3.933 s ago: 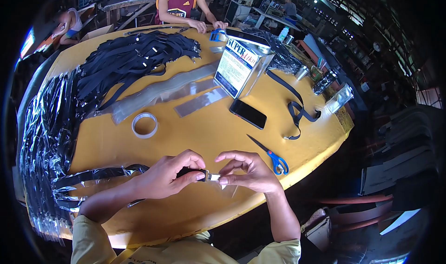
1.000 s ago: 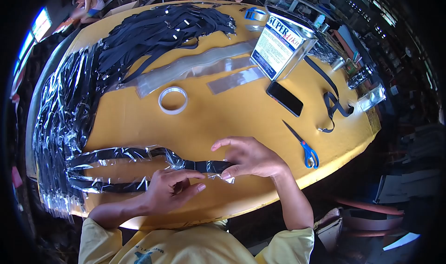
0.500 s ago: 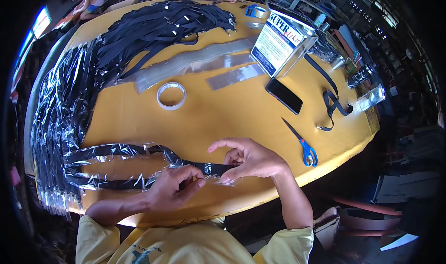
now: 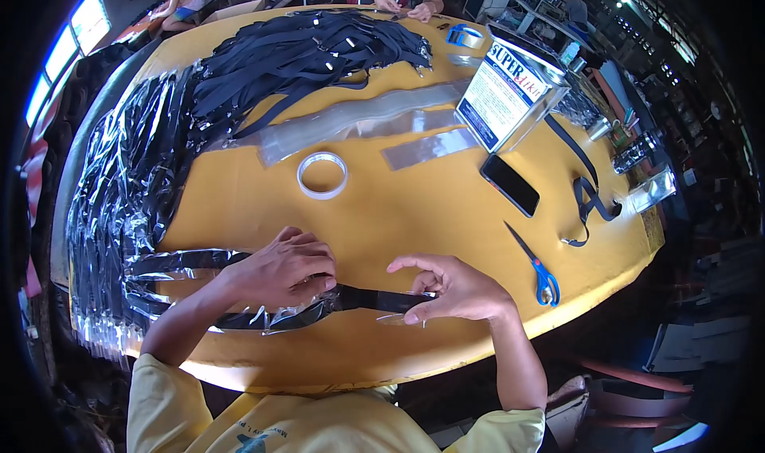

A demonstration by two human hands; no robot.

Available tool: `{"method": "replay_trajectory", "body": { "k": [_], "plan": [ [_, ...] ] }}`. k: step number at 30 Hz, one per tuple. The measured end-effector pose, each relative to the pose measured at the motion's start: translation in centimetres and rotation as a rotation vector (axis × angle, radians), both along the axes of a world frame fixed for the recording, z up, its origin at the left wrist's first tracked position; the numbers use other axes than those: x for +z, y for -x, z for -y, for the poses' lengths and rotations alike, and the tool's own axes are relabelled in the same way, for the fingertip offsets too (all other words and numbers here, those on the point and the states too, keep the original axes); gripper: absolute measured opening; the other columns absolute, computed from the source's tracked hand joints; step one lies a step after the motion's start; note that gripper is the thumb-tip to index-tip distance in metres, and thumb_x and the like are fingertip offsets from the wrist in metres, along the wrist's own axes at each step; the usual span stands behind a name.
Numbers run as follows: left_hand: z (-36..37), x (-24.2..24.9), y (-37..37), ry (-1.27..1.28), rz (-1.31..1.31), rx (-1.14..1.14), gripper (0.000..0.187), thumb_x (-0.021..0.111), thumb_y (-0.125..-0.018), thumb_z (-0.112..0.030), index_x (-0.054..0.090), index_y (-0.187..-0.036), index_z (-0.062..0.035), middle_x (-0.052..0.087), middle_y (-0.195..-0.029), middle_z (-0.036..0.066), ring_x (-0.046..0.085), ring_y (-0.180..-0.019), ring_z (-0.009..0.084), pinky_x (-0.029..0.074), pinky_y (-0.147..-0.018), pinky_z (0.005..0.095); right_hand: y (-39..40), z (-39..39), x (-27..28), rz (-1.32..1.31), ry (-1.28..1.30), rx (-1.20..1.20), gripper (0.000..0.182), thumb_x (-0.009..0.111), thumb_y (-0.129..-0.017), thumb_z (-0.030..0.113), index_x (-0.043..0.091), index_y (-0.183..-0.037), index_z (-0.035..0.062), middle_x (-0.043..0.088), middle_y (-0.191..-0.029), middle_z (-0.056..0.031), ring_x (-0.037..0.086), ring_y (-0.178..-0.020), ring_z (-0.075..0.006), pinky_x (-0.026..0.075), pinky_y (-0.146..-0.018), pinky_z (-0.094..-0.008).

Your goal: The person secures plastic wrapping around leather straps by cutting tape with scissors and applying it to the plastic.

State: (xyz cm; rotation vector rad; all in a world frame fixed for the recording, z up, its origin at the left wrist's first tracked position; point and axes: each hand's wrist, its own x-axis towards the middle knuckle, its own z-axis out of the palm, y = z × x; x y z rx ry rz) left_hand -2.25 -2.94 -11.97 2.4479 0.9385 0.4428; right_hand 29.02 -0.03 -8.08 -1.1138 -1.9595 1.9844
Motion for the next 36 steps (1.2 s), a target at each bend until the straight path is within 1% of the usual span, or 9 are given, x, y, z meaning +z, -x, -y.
{"method": "replay_trajectory", "body": {
  "k": [1,3,4,8,10,12,20,22,36],
  "plan": [
    [-0.1,0.2,0.2,0.0,-0.006,-0.001,0.016,0.061,-0.097,-0.024,0.066,-0.097,-0.0086,0.064,-0.102,0.005,0.058,-0.107,0.0227,0.038,-0.098,0.0433,0.1,0.1,-0.1,0.042,-0.014,-0.016,0.065,0.086,-0.08,0.009,0.054,-0.136,0.0035,0.071,-0.084,-0.0059,0.066,-0.078,-0.0084,0.046,-0.074,-0.0227],
    [-0.2,0.9,0.4,0.172,-0.021,-0.002,0.013,0.061,-0.097,-0.022,0.066,-0.097,-0.0094,0.065,-0.091,0.006,0.061,-0.098,0.0254,0.041,-0.094,0.0431,0.7,-0.1,-0.4,0.046,0.017,-0.063,0.063,0.085,-0.081,0.01,0.055,-0.135,0.0035,0.071,-0.085,-0.0065,0.067,-0.08,-0.0086,0.047,-0.074,-0.0231],
    [-0.2,1.0,0.5,0.173,-0.022,-0.005,0.013,0.061,-0.097,-0.022,0.066,-0.097,-0.0094,0.065,-0.091,0.006,0.061,-0.098,0.0254,0.041,-0.094,0.0431,1.0,-0.1,-0.6,0.057,0.047,-0.106,0.061,0.084,-0.082,0.011,0.055,-0.135,0.0035,0.071,-0.086,-0.0071,0.067,-0.081,-0.0087,0.048,-0.075,-0.0235],
    [-0.2,1.1,0.8,0.151,0.052,-0.036,0.012,0.062,-0.097,-0.021,0.065,-0.096,-0.0092,0.064,-0.086,0.009,0.062,-0.091,0.0282,0.044,-0.089,0.0434,2.5,0.2,-0.9,-0.018,0.086,-0.103,0.057,0.082,-0.085,0.012,0.055,-0.134,0.0032,0.072,-0.087,-0.007,0.068,-0.084,-0.0089,0.05,-0.075,-0.0245],
    [-0.1,1.3,0.9,0.16,0.053,-0.032,0.012,0.063,-0.097,-0.021,0.065,-0.096,-0.0089,0.064,-0.086,0.009,0.062,-0.09,0.0282,0.044,-0.088,0.0435,3.2,0.4,-1.2,-0.073,-0.004,-0.044,0.055,0.08,-0.086,0.012,0.055,-0.134,0.0031,0.073,-0.088,-0.0072,0.068,-0.084,-0.0089,0.051,-0.076,-0.0251],
    [0.0,1.8,0.8,0.211,0.021,-0.017,0.012,0.063,-0.097,-0.021,0.065,-0.095,-0.0086,0.063,-0.084,0.009,0.062,-0.087,0.0283,0.044,-0.086,0.0439,3.5,0.4,-1.3,-0.05,-0.037,-0.056,0.054,0.08,-0.086,0.01,0.056,-0.134,0.0035,0.074,-0.089,-0.008,0.068,-0.084,-0.0095,0.05,-0.076,-0.0242],
    [-0.2,1.2,0.9,0.166,0.033,-0.048,0.012,0.062,-0.097,-0.02,0.064,-0.096,-0.0085,0.063,-0.083,0.008,0.061,-0.087,0.0283,0.044,-0.085,0.0438,4.1,0.6,-2.0,-0.052,-0.112,0.014,0.054,0.081,-0.085,0.008,0.056,-0.133,0.0047,0.075,-0.092,-0.0091,0.069,-0.084,-0.0112,0.049,-0.077,-0.0249],
    [-0.2,1.2,1.0,0.167,0.032,-0.056,0.012,0.062,-0.097,-0.02,0.064,-0.096,-0.0085,0.063,-0.083,0.008,0.061,-0.088,0.0284,0.044,-0.084,0.0439,4.2,0.5,-2.1,-0.08,-0.101,-0.047,0.056,0.08,-0.087,0.015,0.054,-0.135,0.0045,0.074,-0.089,-0.0077,0.066,-0.081,-0.009,0.048,-0.07,-0.0247],
    [0.1,0.9,1.1,0.171,0.018,-0.024,0.013,0.054,-0.101,-0.018,0.059,-0.097,-0.0069,0.06,-0.089,0.011,0.06,-0.093,0.031,0.043,-0.088,0.0455,5.5,0.4,-2.3,-0.071,-0.109,-0.008,0.057,0.081,-0.087,0.015,0.054,-0.135,0.0052,0.074,-0.091,-0.009,0.066,-0.083,-0.0093,0.049,-0.07,-0.0258]
  ]
}}
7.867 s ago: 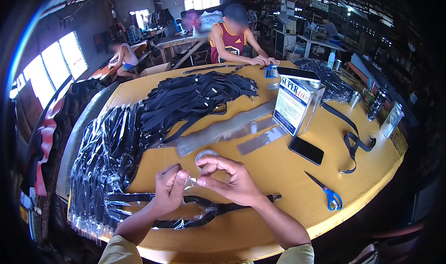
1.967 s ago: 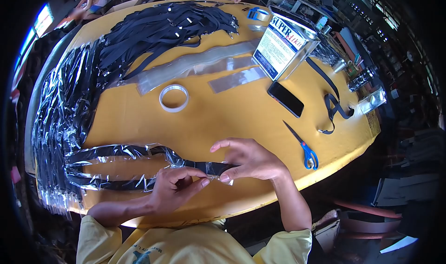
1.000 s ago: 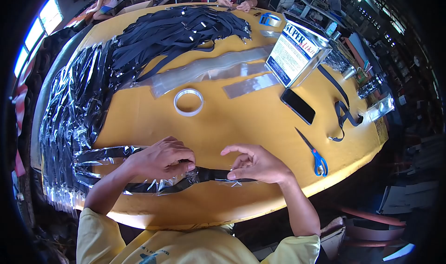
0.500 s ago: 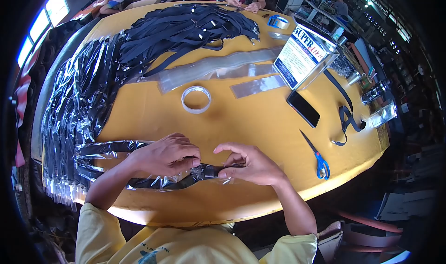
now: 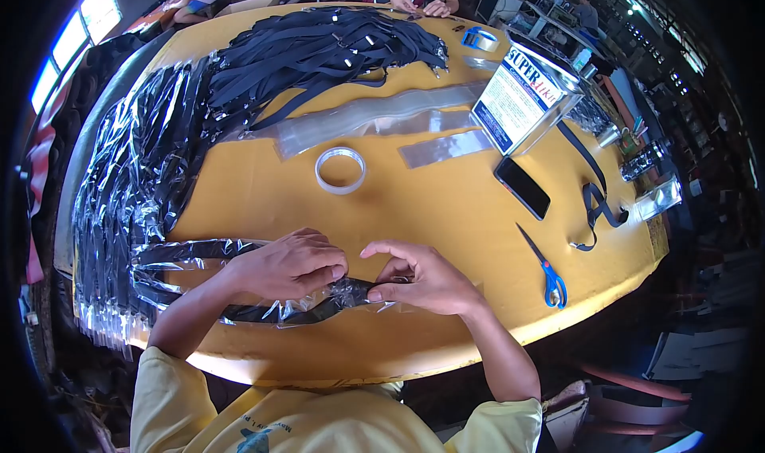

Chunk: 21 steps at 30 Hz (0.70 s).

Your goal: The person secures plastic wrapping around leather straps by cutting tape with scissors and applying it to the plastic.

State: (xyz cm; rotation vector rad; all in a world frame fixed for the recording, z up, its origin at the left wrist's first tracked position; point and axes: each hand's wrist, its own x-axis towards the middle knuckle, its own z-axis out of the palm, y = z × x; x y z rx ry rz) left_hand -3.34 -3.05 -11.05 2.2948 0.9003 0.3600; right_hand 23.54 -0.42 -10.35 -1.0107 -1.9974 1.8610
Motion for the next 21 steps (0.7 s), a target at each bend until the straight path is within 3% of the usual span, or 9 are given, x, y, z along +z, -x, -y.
{"method": "replay_trajectory", "body": {
  "k": [7,10,12,15,21],
  "plan": [
    [0.1,-0.6,0.1,-0.007,0.007,-0.011,0.016,0.052,-0.102,-0.02,0.06,-0.1,-0.0063,0.061,-0.091,0.011,0.059,-0.093,0.0314,0.043,-0.09,0.0461,0.6,0.0,0.0,-0.042,-0.022,0.014,0.056,0.08,-0.086,0.015,0.054,-0.135,0.0059,0.074,-0.09,-0.0101,0.067,-0.081,-0.0095,0.05,-0.067,-0.0262],
    [0.1,-0.7,0.0,-0.064,0.165,0.054,0.023,0.055,-0.101,-0.026,0.063,-0.098,-0.0042,0.063,-0.08,0.014,0.063,-0.084,0.0341,0.045,-0.085,0.048,0.6,0.0,0.0,-0.016,-0.008,0.007,0.055,0.08,-0.087,0.015,0.054,-0.135,0.0055,0.074,-0.089,-0.0099,0.067,-0.079,-0.0089,0.049,-0.064,-0.026],
    [0.2,0.7,0.0,0.156,0.016,0.065,0.025,0.06,-0.1,-0.031,0.063,-0.105,-0.0069,0.063,-0.091,0.012,0.06,-0.094,0.0312,0.043,-0.091,0.0441,0.7,-0.1,0.1,-0.005,0.012,0.005,0.055,0.08,-0.087,0.015,0.054,-0.135,0.0055,0.074,-0.089,-0.01,0.066,-0.078,-0.0086,0.049,-0.064,-0.0256],
    [0.3,1.1,-0.4,0.099,0.08,0.052,0.028,0.065,-0.097,-0.034,0.066,-0.103,-0.0072,0.066,-0.091,0.012,0.062,-0.092,0.0306,0.044,-0.089,0.0428,0.9,-0.3,-0.2,-0.01,0.022,0.014,0.055,0.079,-0.088,0.015,0.053,-0.135,0.0053,0.074,-0.09,-0.0101,0.066,-0.076,-0.0083,0.049,-0.063,-0.0256],
    [-0.4,0.4,-0.4,0.157,0.09,0.049,0.023,0.069,-0.094,-0.029,0.068,-0.095,-0.006,0.068,-0.088,0.01,0.064,-0.088,0.0301,0.046,-0.085,0.0427,-1.0,-0.8,0.2,-0.001,0.103,0.036,0.056,0.078,-0.089,0.012,0.052,-0.138,0.0049,0.073,-0.093,-0.009,0.065,-0.076,-0.0088,0.05,-0.069,-0.0252]
  ]
}}
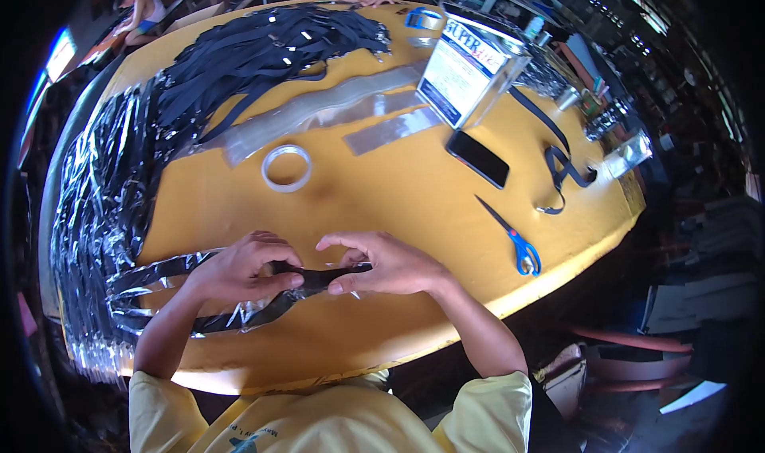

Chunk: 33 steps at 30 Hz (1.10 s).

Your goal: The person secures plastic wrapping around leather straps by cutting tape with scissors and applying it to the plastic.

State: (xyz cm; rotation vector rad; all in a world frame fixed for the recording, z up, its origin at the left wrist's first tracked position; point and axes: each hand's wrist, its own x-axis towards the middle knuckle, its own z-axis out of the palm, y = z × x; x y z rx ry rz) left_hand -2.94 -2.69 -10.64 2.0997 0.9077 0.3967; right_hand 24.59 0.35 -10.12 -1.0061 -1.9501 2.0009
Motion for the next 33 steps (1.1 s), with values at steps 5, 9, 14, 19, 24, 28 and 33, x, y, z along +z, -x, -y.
{"method": "replay_trajectory", "body": {
  "k": [5,9,14,19,24,28,33],
  "plan": [
    [-0.4,-0.1,-0.1,0.014,-0.028,0.012,0.022,0.069,-0.094,-0.027,0.067,-0.095,-0.0058,0.069,-0.09,0.01,0.064,-0.094,0.0295,0.046,-0.086,0.0419,-6.1,-2.0,-0.2,0.263,-0.099,0.057,0.057,0.081,-0.086,0.027,0.057,-0.13,0.0023,0.073,-0.089,-0.008,0.057,-0.063,-0.007,0.042,-0.055,-0.026],
    [-0.4,-1.1,-0.6,0.019,-0.076,0.025,0.021,0.069,-0.094,-0.026,0.067,-0.096,-0.0056,0.068,-0.09,0.01,0.062,-0.098,0.0306,0.045,-0.092,0.043,-10.1,-2.4,0.3,0.29,-0.035,0.029,0.054,0.08,-0.086,0.025,0.058,-0.129,0.0009,0.074,-0.091,-0.0088,0.06,-0.068,-0.0077,0.044,-0.059,-0.0264],
    [-0.2,-1.9,-1.1,-0.107,-0.107,0.075,0.02,0.071,-0.092,-0.025,0.068,-0.096,-0.0065,0.065,-0.093,0.008,0.06,-0.105,0.0308,0.04,-0.101,0.0462,-11.8,-2.6,-0.4,0.302,-0.094,-0.043,0.054,0.08,-0.084,0.024,0.059,-0.129,0.0009,0.074,-0.094,-0.0071,0.064,-0.077,-0.0112,0.047,-0.069,-0.0274],
    [0.7,-2.9,-1.2,-0.394,-0.15,0.135,0.02,0.073,-0.088,-0.023,0.068,-0.101,-0.0091,0.058,-0.11,0.009,0.055,-0.113,0.029,0.031,-0.109,0.0523,-10.5,-0.8,-0.1,0.623,-0.622,-0.239,0.049,0.079,-0.082,0.022,0.062,-0.124,0.0034,0.072,-0.102,-0.0099,0.068,-0.092,-0.0232,0.05,-0.081,-0.0358],
    [2.0,-2.6,-2.0,-0.534,-0.128,0.3,0.027,0.075,-0.087,-0.023,0.068,-0.109,-0.0093,0.055,-0.112,0.008,0.054,-0.11,0.0289,0.034,-0.107,0.0491,-3.5,2.9,-2.4,0.415,-1.357,-0.328,0.033,0.075,-0.082,0.011,0.067,-0.113,0.0039,0.066,-0.114,-0.0098,0.063,-0.109,-0.0287,0.05,-0.091,-0.0428],
    [3.6,-2.4,-2.0,-0.607,-0.176,0.297,0.03,0.077,-0.085,-0.022,0.069,-0.111,-0.0088,0.057,-0.113,0.007,0.057,-0.106,0.0264,0.041,-0.1,0.046,1.0,5.2,-5.1,0.215,-1.292,-0.22,0.027,0.074,-0.082,0.006,0.068,-0.108,0.0029,0.064,-0.114,-0.0072,0.062,-0.109,-0.0252,0.049,-0.092,-0.0408],
    [4.8,-2.5,-0.2,-0.673,-0.124,0.186,0.028,0.079,-0.084,-0.02,0.073,-0.108,-0.0086,0.062,-0.115,0.006,0.061,-0.103,0.0252,0.047,-0.095,0.0439,1.6,5.3,-5.9,0.189,-1.3,-0.197,0.026,0.073,-0.082,0.005,0.068,-0.108,0.0026,0.063,-0.114,-0.0061,0.062,-0.109,-0.0239,0.049,-0.091,-0.0398]
  ]
}}
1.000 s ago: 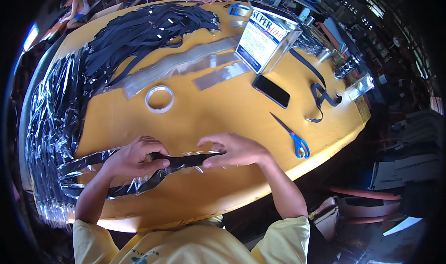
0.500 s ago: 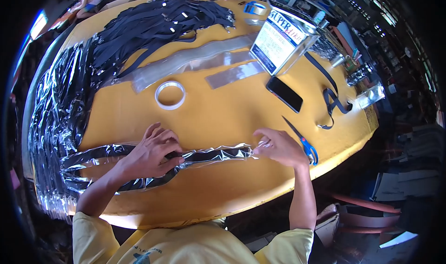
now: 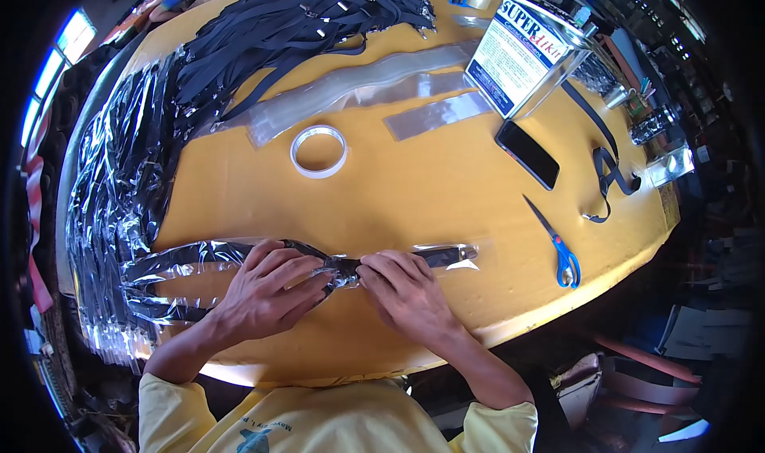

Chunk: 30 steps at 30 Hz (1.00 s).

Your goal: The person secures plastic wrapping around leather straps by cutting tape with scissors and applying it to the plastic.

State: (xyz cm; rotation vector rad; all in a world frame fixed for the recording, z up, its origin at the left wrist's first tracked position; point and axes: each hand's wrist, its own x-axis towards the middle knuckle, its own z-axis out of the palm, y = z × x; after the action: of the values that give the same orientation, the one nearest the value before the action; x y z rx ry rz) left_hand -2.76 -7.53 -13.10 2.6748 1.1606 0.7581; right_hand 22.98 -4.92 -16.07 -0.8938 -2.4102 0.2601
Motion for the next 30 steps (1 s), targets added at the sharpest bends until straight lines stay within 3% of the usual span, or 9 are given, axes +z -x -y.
{"method": "replay_trajectory", "body": {
  "k": [11,16,21,30],
  "plan": [
    [-0.4,-2.4,1.1,0.087,0.048,-0.03,0.031,0.077,-0.083,-0.017,0.073,-0.113,-0.0096,0.065,-0.116,0.005,0.062,-0.102,0.0249,0.049,-0.095,0.0434,0.0,-0.4,0.5,0.028,0.037,0.043,0.026,0.073,-0.084,0.007,0.067,-0.108,0.003,0.063,-0.112,-0.0063,0.061,-0.107,-0.0244,0.049,-0.09,-0.0403],
    [-0.5,-1.4,1.1,0.068,-0.089,-0.074,0.047,0.078,-0.077,-0.016,0.07,-0.123,-0.0201,0.059,-0.118,0.005,0.06,-0.102,0.0255,0.051,-0.095,0.0431,0.1,-0.5,0.7,0.031,0.058,0.034,0.025,0.073,-0.084,0.008,0.068,-0.108,0.0037,0.063,-0.112,-0.0062,0.062,-0.106,-0.0246,0.049,-0.09,-0.0401],
    [-0.4,-2.6,1.1,0.024,-0.063,-0.062,0.05,0.077,-0.076,-0.016,0.069,-0.126,-0.0227,0.056,-0.117,0.006,0.059,-0.102,0.0248,0.051,-0.096,0.0428,-0.3,-0.7,1.0,-0.013,0.06,0.017,0.024,0.075,-0.083,0.008,0.069,-0.106,0.0042,0.065,-0.111,-0.006,0.063,-0.104,-0.0251,0.05,-0.088,-0.0403],
    [-0.3,-1.7,1.3,0.065,-0.059,-0.077,0.047,0.077,-0.078,-0.016,0.069,-0.124,-0.0197,0.057,-0.118,0.006,0.059,-0.104,0.0253,0.049,-0.097,0.0446,-2.8,-1.6,3.4,-0.102,0.01,-0.266,0.019,0.078,-0.079,0.002,0.072,-0.098,0.0037,0.071,-0.101,-0.0087,0.068,-0.095,-0.0263,0.053,-0.085,-0.0374]
  ]
}}
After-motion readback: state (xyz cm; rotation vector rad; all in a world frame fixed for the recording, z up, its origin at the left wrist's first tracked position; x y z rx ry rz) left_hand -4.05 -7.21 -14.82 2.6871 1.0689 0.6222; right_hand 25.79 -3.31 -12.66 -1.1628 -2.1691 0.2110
